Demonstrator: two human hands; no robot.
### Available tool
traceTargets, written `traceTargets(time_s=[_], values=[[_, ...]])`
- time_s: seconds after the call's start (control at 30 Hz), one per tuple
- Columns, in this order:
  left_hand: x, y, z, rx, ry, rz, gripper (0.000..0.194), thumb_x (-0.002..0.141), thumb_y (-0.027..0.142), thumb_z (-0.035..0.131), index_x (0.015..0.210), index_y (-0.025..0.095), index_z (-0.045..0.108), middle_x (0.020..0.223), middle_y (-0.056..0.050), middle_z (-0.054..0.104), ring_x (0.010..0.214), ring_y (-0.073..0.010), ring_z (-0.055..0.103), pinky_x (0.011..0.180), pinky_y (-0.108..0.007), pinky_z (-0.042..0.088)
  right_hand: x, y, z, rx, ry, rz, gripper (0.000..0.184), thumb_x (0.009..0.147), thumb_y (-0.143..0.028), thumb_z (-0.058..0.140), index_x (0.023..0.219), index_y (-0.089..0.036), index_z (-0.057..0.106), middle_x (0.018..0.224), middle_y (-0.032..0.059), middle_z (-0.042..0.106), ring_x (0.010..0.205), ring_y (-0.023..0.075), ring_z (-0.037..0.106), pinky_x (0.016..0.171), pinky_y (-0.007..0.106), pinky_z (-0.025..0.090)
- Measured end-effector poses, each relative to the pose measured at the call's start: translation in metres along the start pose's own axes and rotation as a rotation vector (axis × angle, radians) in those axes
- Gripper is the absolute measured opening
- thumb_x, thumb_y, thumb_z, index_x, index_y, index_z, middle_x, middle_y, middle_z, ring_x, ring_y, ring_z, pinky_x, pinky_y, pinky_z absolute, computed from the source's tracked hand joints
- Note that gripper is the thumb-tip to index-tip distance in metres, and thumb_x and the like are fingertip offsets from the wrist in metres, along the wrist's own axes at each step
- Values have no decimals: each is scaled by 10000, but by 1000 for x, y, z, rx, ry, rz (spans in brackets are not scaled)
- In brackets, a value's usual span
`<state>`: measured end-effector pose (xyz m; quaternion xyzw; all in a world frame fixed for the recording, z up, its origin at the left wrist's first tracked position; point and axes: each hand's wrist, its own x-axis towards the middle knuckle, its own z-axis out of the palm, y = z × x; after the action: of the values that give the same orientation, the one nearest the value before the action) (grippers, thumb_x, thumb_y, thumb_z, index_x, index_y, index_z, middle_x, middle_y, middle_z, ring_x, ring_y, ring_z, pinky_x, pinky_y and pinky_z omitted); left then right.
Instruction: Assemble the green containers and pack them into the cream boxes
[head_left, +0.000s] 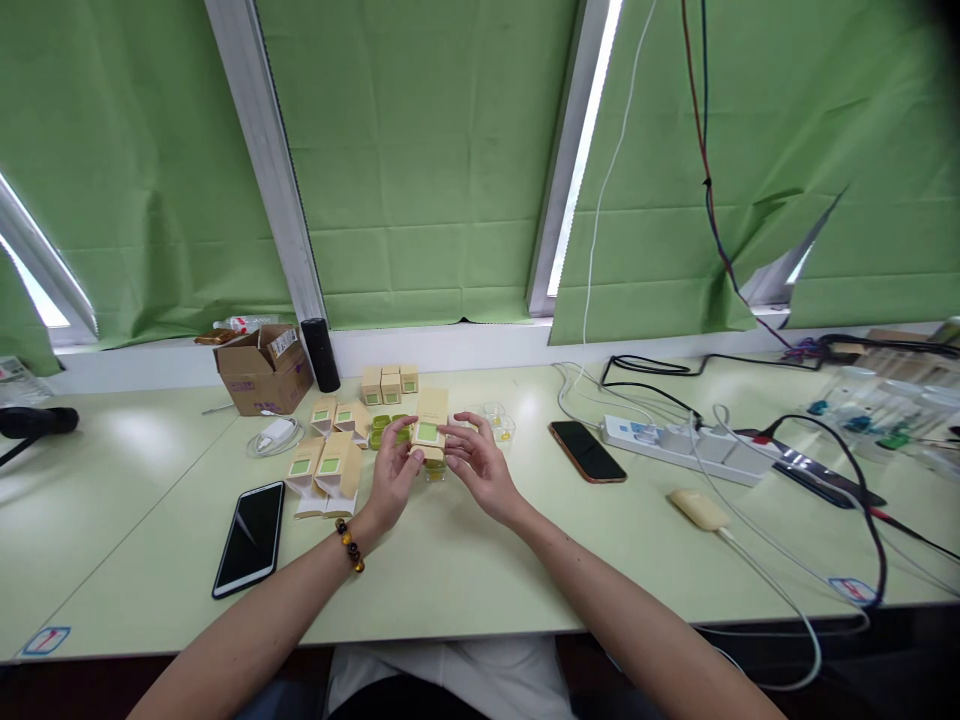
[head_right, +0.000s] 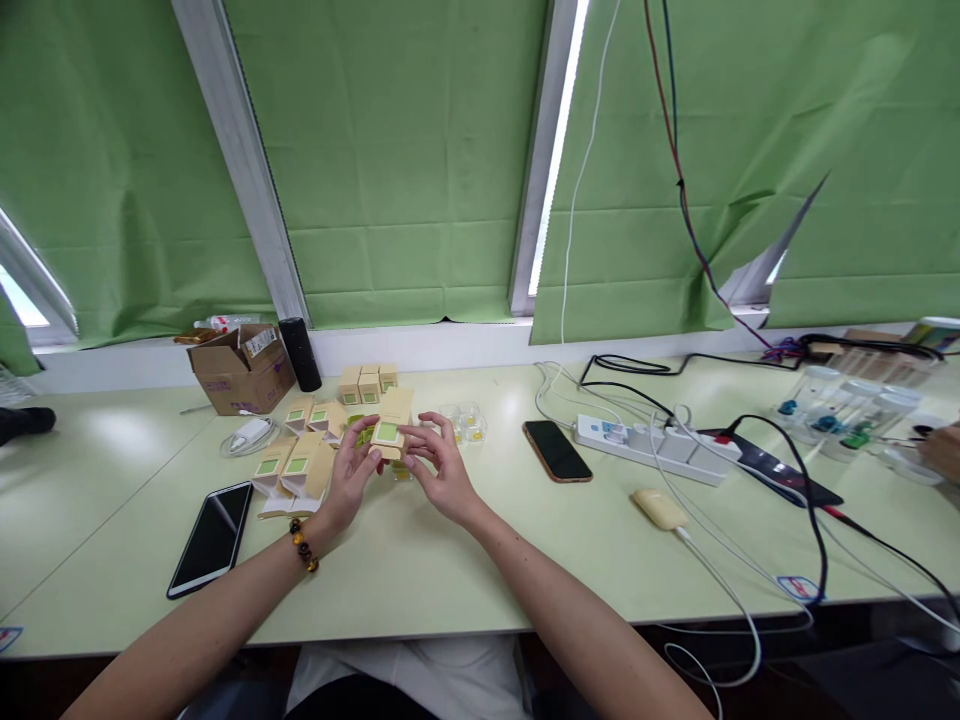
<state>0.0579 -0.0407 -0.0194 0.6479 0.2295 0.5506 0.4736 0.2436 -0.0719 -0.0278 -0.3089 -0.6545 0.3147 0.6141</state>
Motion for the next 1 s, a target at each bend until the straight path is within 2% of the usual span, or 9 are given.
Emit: traceTargets(time_s=[0.4,0.5,0.6,0.73,0.83,0.93,1.0], values=[[-2,-4,0,145,49,70,459,997,465,652,1382,246,532,1195,-96,637,820,-149,626,762,-308,557,0,4,4,-17,48,16,444,890,-479,823,1288,-325,701,1464,84,385,992,163,730,1057,475,618],[-2,-4,-2,172,21,111,465,996,461,656,1396,255,542,1363,-125,573,907,-162,646,807,-320,574,2,4,3,-5,68,20,414,894,-505,812,1254,-327,710,1417,81,441,1063,185,717,1041,449,629],[-2,-2,-4,221,-12,142,489,985,442,678,1426,269,556,1501,-139,458,1017,-185,648,859,-339,581,3,3,3,-5,73,18,406,895,-496,816,1250,-326,714,1427,79,420,1013,168,732,1044,454,623],[-1,-1,-4,273,-3,156,476,980,411,695,1425,284,586,1518,-133,429,1128,-215,631,913,-360,585,2,2,3,-10,71,17,427,886,-493,827,1257,-319,711,1455,81,384,915,132,734,1034,463,623],[-1,-2,-3,288,21,164,436,987,410,689,1395,277,609,1504,-132,440,1185,-230,616,920,-360,589,1,3,3,-3,67,15,441,869,-486,845,1259,-328,713,1453,77,395,927,138,723,1023,457,627],[-2,-5,-2,299,47,179,412,978,414,705,1355,263,635,1474,-135,461,1201,-236,615,909,-354,596,2,6,4,-6,90,17,371,887,-489,823,1208,-326,733,1409,76,439,975,162,706,993,445,640],[-2,-7,-1,299,59,182,402,973,417,712,1335,252,649,1456,-136,470,1177,-230,627,883,-345,604,2,8,4,-2,113,19,321,908,-486,798,1176,-316,745,1388,80,442,943,157,702,957,443,654]])
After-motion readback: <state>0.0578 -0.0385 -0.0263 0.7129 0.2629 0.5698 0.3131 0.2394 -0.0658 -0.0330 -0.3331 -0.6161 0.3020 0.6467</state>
